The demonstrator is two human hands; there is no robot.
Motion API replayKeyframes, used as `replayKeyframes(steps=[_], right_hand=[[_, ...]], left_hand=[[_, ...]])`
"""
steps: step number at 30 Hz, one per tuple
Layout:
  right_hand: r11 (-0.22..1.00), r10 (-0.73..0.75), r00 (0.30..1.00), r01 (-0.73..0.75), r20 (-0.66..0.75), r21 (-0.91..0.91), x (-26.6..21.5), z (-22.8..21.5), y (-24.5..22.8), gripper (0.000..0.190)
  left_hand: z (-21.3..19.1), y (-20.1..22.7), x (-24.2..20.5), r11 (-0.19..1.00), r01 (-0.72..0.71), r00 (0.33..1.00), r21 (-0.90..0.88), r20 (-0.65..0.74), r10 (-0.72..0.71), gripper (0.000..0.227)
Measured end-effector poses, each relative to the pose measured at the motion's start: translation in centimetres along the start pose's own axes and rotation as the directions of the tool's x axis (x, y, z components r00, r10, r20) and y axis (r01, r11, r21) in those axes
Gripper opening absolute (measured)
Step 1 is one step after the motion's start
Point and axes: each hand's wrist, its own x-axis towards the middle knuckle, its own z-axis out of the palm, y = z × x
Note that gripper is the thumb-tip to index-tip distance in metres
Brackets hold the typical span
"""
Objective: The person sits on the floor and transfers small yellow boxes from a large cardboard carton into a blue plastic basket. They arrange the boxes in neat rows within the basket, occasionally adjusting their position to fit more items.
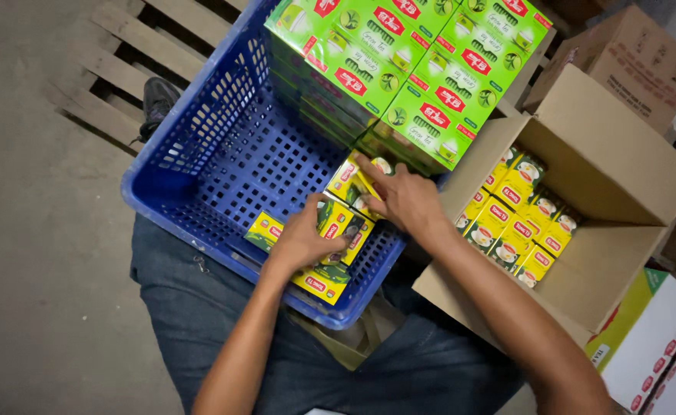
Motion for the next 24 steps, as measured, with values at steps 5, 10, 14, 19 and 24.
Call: replayKeyframes(steps=[5, 10, 14, 19, 24], right_hand=[[0.977, 0.214, 0.977, -0.214, 0.0, 0.008, 2.1, 4.9, -0.9, 0.079], [0.963, 0.267, 0.963, -0.268, 0.035, 0.007, 3.9, 6.7, -1.1, 0.083], [0.938, 0.343, 0.938, -0.345, 0.046, 0.035, 4.3, 5.6, -2.8, 0.071], [0.9, 0.415, 0.908, -0.418, 0.052, 0.123, 5.0, 6.7, -1.7, 0.072], [0.864, 0.474, 0.879, -0.476, 0.056, 0.162, 4.0, 6.9, -2.2, 0.075]], left_hand=[[0.8, -0.3, 0.0, 0.999, -0.032, 0.999, -0.024, -0.019, 0.032, 0.097], [1.1, -0.6, -0.6, 0.999, 0.001, 0.999, 0.051, -0.036, 0.001, 0.101], [1.8, -0.1, -1.0, 1.0, 0.009, 0.996, -0.029, -0.089, -0.012, 0.098], [2.0, -0.4, -1.2, 0.996, 0.006, 0.989, -0.094, -0.148, -0.02, 0.099], [2.4, -1.7, -0.5, 0.989, -0.025, 0.984, -0.148, -0.179, -0.002, 0.098]])
